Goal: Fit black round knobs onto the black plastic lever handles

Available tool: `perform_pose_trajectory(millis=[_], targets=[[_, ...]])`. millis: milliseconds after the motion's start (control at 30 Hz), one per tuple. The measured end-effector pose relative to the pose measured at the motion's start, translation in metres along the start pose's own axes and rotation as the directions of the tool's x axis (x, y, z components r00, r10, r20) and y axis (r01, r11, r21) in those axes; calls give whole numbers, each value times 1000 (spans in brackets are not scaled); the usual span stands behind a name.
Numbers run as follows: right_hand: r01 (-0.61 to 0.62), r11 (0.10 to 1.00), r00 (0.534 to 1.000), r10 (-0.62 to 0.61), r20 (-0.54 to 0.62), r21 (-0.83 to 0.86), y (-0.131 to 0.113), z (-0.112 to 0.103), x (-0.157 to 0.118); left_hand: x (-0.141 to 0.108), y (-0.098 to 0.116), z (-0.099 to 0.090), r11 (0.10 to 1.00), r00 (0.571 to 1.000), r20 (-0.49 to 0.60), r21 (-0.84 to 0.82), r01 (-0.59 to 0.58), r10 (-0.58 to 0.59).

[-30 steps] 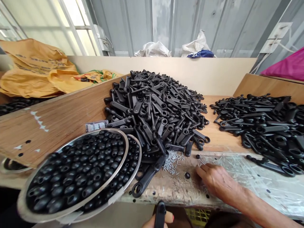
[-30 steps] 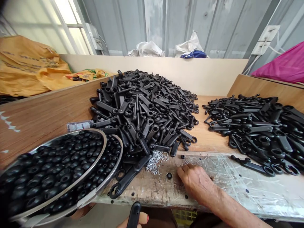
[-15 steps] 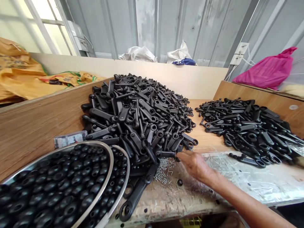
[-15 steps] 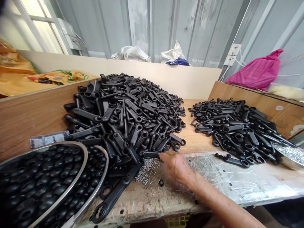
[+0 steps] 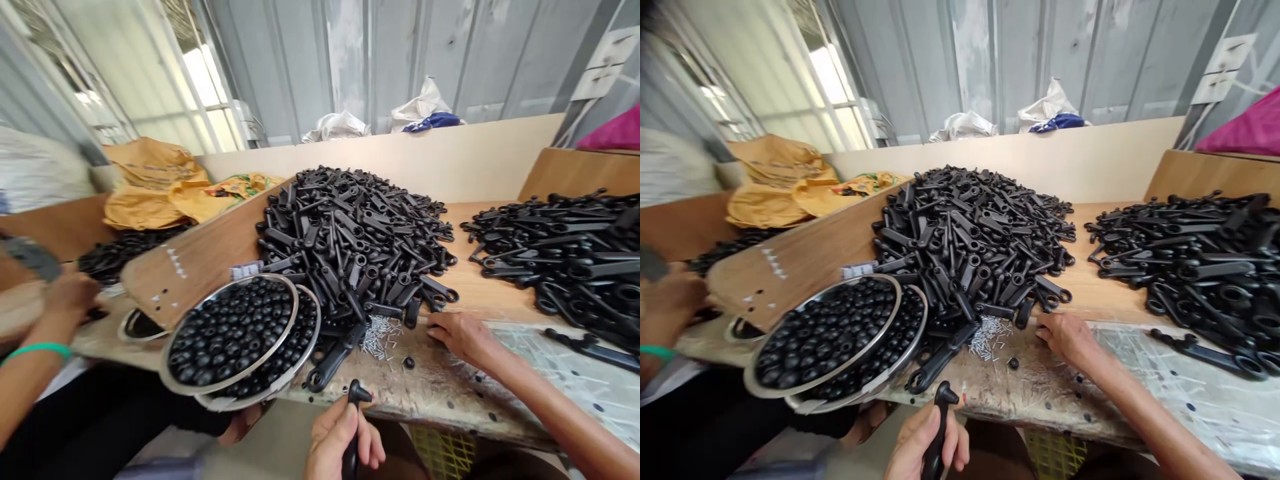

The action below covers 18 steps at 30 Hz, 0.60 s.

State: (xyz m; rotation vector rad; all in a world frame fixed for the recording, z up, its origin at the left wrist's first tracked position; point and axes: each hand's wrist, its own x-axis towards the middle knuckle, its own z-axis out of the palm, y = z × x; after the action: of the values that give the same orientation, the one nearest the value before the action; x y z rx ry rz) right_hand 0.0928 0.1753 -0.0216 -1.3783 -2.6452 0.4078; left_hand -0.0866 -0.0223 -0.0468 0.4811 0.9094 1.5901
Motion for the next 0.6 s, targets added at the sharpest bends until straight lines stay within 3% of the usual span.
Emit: perform_pose_trajectory(millis=[67,100,167,267,333,433,600], targets=[[32,936,999,-26,-20,350,-5,1,-9,-2,7,7,999,998,-31,-6,-48,48],[33,818,999,-25,-21,574,-13,1,-16,-3,9,10,998,997,-40,-3,-63,63],[2,422,1000,-12,3,907,-36,1,-31,-4,10,16,995,995,-11,23,-102,102],[-69,-75,995,-74,63,995,-78,2,-50,-7,11,27,979,982,-19,82,-184,186],[-126,-274,983,-163,83,953,-99,3,-56,-10,13,35,966,968,-77,118,-229,239],[-173,-416,963,-260,65,893,-116,7,-59,-16,17,43,951,950,-121,155,-269,289],[-178,-449,960,-273,55,875,-124,14,-61,-21,21,42,926,934,-114,214,-310,339]])
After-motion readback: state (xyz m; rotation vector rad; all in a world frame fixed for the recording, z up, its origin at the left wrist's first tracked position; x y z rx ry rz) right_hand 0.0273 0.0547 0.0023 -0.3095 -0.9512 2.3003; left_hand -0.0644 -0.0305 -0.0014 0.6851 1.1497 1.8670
